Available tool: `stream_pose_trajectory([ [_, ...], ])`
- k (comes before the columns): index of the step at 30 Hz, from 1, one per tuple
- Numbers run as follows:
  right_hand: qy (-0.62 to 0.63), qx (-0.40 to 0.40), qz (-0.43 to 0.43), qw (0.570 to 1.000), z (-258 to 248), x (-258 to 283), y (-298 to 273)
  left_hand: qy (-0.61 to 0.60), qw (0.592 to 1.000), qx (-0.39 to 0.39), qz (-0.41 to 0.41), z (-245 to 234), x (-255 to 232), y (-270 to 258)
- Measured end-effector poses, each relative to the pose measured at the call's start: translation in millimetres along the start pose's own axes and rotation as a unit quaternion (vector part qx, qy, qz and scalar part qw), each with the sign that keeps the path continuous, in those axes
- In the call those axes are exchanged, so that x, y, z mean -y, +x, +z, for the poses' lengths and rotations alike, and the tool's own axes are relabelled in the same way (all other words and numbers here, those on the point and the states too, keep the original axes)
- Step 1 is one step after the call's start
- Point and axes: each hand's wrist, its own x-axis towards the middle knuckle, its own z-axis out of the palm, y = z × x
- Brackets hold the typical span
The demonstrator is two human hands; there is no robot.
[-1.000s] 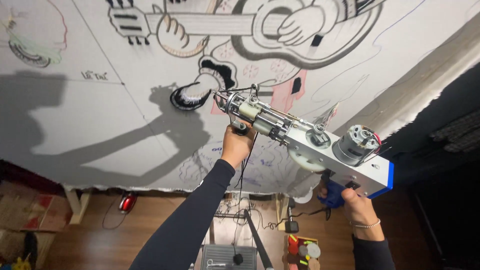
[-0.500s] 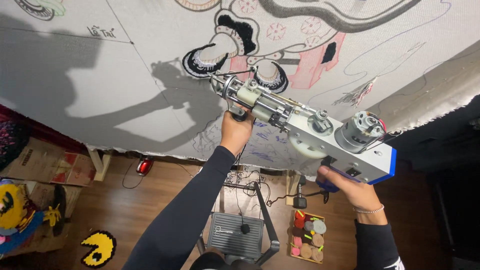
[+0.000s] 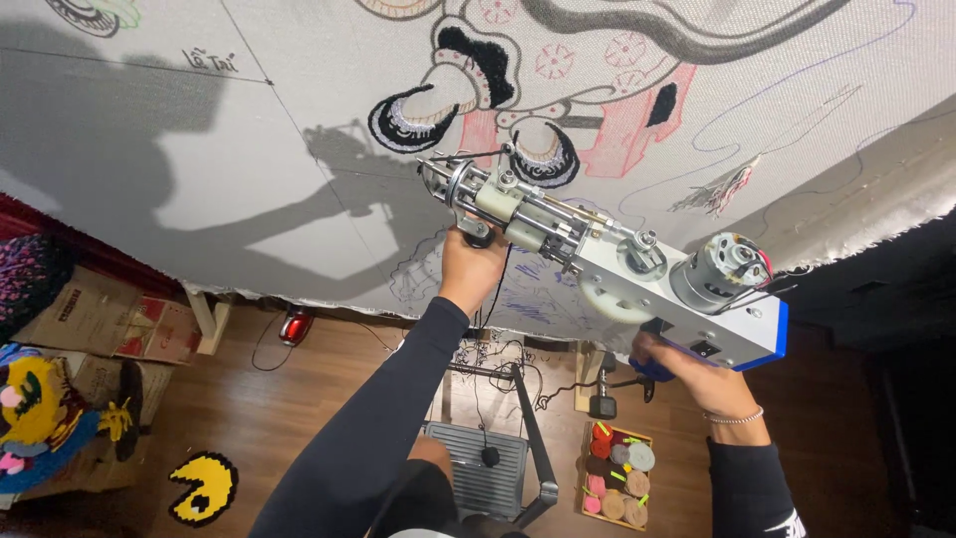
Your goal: The person uses a tufting gun to create a rug on a large vertical frame.
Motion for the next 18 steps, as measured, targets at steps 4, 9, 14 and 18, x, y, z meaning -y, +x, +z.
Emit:
stream_pose_trajectory([
  [4,0.035,0.029,-0.033,0.998,0,-3,6,0.012,0.999,-0.024,0.04,0,-1,7],
  [9,0.02,-0.011,-0.034,0.999,2,5,12,0.012,0.998,-0.04,0.055,3,2,20],
  [14,0.03,0.002,-0.028,0.999,1,20,19,0.042,0.995,-0.039,0.088,10,23,36],
  [18,0.031,-0.017,-0.027,0.999,-8,9,33,0.046,0.993,-0.046,0.101,20,18,45],
])
